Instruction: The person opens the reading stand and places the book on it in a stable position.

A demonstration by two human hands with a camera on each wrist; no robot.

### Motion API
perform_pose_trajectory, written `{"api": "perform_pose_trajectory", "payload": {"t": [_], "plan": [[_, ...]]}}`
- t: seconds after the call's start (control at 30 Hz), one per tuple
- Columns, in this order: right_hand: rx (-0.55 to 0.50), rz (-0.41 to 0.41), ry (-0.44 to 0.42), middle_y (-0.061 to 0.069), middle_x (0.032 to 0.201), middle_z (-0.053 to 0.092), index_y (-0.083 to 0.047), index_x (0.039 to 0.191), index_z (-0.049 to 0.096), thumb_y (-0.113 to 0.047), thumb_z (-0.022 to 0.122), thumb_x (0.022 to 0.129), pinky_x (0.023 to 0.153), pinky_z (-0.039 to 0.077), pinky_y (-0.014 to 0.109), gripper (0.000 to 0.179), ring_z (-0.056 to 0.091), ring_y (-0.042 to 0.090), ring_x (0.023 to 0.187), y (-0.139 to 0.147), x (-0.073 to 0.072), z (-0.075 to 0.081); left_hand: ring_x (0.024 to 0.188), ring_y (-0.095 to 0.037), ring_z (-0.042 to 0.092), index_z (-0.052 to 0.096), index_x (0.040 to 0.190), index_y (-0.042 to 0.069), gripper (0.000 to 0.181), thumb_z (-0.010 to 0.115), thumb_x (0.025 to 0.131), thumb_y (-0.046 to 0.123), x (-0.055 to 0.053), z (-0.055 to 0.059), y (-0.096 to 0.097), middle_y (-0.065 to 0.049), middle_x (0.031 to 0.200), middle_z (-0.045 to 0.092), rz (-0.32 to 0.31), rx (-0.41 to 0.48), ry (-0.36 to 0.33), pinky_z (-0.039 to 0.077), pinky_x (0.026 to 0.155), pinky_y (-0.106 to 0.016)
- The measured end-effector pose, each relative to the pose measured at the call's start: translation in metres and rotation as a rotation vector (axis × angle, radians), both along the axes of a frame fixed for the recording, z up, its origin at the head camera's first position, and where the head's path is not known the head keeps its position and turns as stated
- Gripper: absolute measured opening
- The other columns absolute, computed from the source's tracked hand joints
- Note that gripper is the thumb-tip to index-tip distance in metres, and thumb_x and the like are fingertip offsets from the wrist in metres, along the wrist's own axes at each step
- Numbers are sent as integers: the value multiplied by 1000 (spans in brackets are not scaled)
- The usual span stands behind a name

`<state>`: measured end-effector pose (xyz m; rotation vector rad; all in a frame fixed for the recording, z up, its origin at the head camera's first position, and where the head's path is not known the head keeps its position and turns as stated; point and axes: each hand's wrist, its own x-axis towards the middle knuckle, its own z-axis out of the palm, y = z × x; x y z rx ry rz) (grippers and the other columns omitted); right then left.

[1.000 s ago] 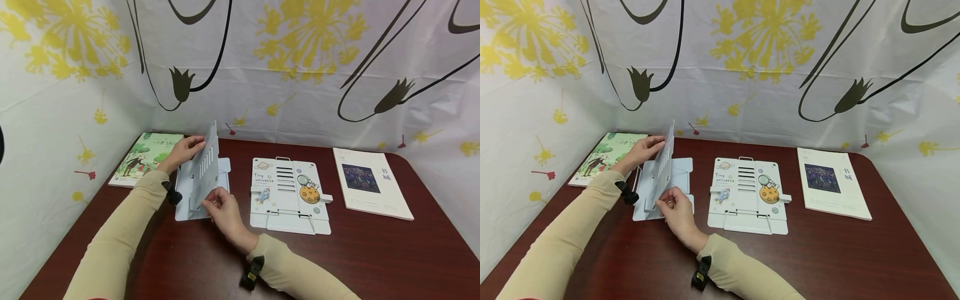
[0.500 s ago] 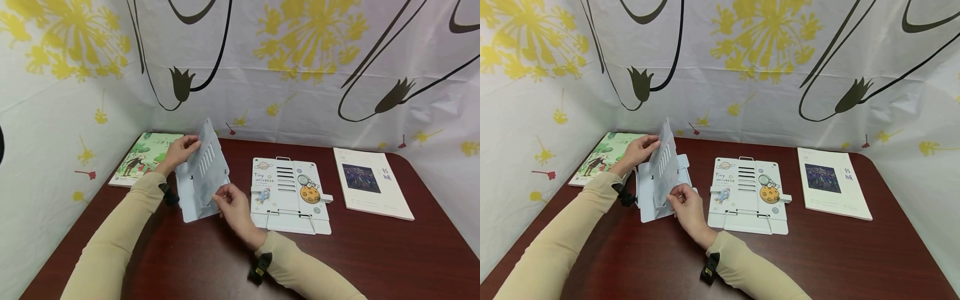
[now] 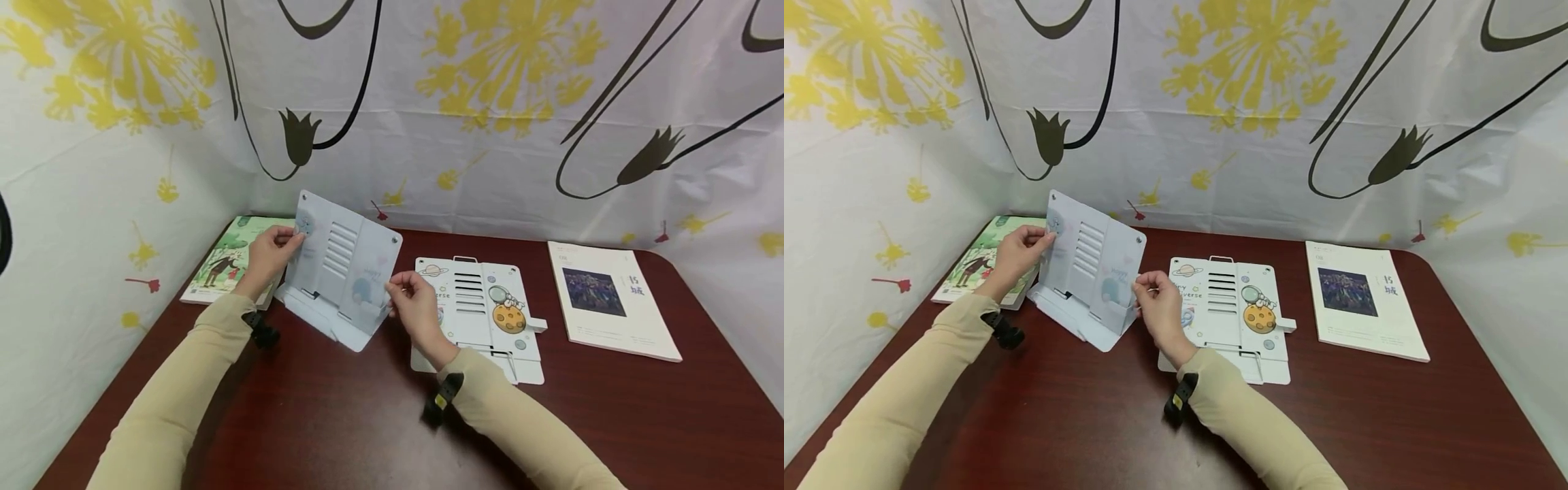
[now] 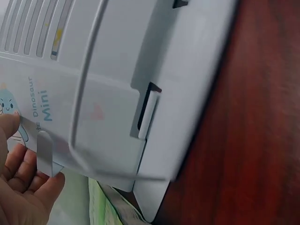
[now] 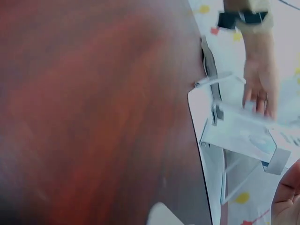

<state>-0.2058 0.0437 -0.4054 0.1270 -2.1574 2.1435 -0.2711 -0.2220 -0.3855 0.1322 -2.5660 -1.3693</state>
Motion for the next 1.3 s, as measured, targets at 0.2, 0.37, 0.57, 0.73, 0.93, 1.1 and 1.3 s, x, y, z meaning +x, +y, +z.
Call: {"api": "perform_pose_trajectory", "payload": {"t": [0.2,0.37,0.57,0.73,0.93,1.1,1.3], "plan": [[31,-20,-9,4,75,54,8,97,57,-2,61,90,48,48,20,13,56,15,58,4,-19,4,94,-21,58,60,113,3,45,61,89,41,9,-5,-8,-15,108,64,69,4,30,48,71,-23],[92,-30,6,8,77,57,6,98,59,-4,61,90,52,51,22,12,59,23,63,4,-33,5,93,-19,58,61,112,3,41,62,90,37,15,-9,-12,-15,107,64,102,32,39,47,70,-21],[212,-94,31,12,79,59,0,95,62,-8,61,91,59,51,29,9,59,31,71,5,-48,8,84,-9,56,62,111,0,35,63,91,28,18,-11,-12,-16,105,65,115,54,71,43,65,-12],[256,-129,41,8,79,60,-1,93,63,-8,62,90,55,42,18,8,53,11,67,6,-56,9,77,0,54,64,111,1,31,64,90,24,19,-12,-11,-16,104,66,122,62,87,43,65,-11],[282,-138,26,8,83,59,0,94,63,-8,62,90,56,42,18,9,51,12,69,7,-63,11,73,4,53,65,110,1,28,66,89,20,19,-14,-10,-18,103,68,137,73,102,44,63,-9],[301,-155,38,8,81,59,0,92,63,-6,63,88,54,40,17,7,49,10,67,7,-68,11,70,8,51,66,109,0,27,66,88,17,19,-15,-9,-20,102,68,139,77,122,43,62,-7],[304,-152,22,6,80,57,-1,90,62,-5,63,88,53,39,17,5,48,10,66,6,-70,11,70,8,51,66,108,0,27,66,88,18,18,-15,-9,-20,101,68,141,84,112,43,61,-7]]}}
